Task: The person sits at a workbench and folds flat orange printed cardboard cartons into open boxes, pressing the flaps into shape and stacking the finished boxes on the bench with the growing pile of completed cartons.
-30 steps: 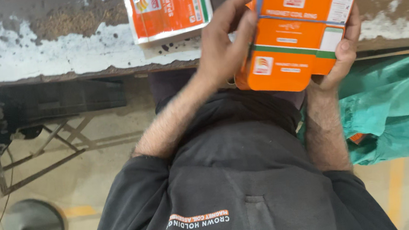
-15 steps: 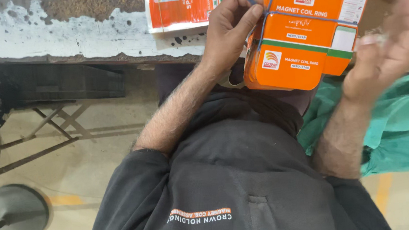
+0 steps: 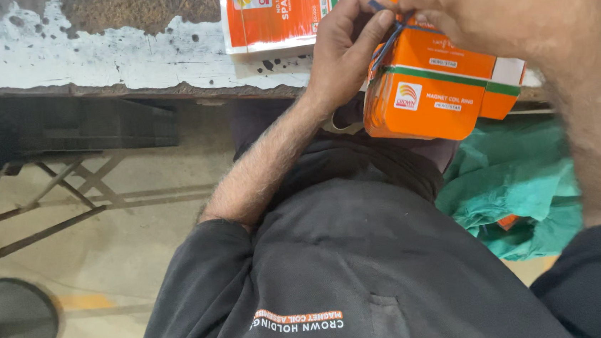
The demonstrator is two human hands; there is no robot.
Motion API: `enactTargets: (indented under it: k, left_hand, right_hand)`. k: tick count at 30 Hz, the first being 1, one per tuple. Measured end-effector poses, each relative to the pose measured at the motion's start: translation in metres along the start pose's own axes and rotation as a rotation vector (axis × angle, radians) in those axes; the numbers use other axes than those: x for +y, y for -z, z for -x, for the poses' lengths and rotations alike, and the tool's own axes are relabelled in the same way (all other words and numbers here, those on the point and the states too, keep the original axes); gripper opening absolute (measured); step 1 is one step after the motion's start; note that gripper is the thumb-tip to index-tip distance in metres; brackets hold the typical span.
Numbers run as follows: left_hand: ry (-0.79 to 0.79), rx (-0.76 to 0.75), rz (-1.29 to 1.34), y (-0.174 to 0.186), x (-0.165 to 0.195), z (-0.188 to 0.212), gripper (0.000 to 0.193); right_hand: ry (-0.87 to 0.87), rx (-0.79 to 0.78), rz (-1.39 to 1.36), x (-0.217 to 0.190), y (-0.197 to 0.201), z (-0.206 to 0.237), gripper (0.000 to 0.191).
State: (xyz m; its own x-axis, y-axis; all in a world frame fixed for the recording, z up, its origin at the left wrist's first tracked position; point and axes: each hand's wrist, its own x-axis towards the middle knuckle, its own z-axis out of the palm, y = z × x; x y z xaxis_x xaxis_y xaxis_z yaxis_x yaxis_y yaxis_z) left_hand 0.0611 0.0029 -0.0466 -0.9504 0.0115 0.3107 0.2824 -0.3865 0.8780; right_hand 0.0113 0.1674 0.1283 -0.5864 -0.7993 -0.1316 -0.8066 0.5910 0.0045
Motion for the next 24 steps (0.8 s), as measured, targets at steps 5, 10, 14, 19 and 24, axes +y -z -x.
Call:
enactTargets:
  k: [5, 10, 14, 19, 24]
  left_hand:
    - [-0.018, -0.064, -0.058, 0.003, -0.004, -0.008, 0.009]
    - [0.002, 0.01, 0.021, -0.002, -0.007, -0.006, 0.009]
    - [0.051, 0.039, 0.137, -0.007, -0.006, -0.007, 0.008]
    - [0.105, -0.047, 0.086, -0.006, -0.004, -0.011, 0.008]
    - [-0.034, 0.043, -0.087, -0.006, -0.014, -0.011, 0.01]
  right_hand:
    - [0.134, 0.203, 0.094, 0.002, -0.007, 0.008, 0.011]
    - [0.127, 0.324, 0.107, -0.002, -0.026, 0.017, 0.004]
    - [0.111, 0.423, 0.07, -0.01, -0.041, 0.023, 0.005]
    - [0.015, 0.491, -0.128, -0.016, -0.053, 0.024, 0.003]
    - [-0.041, 0.569, -0.271, -0.021, -0.062, 0.029, 0.007]
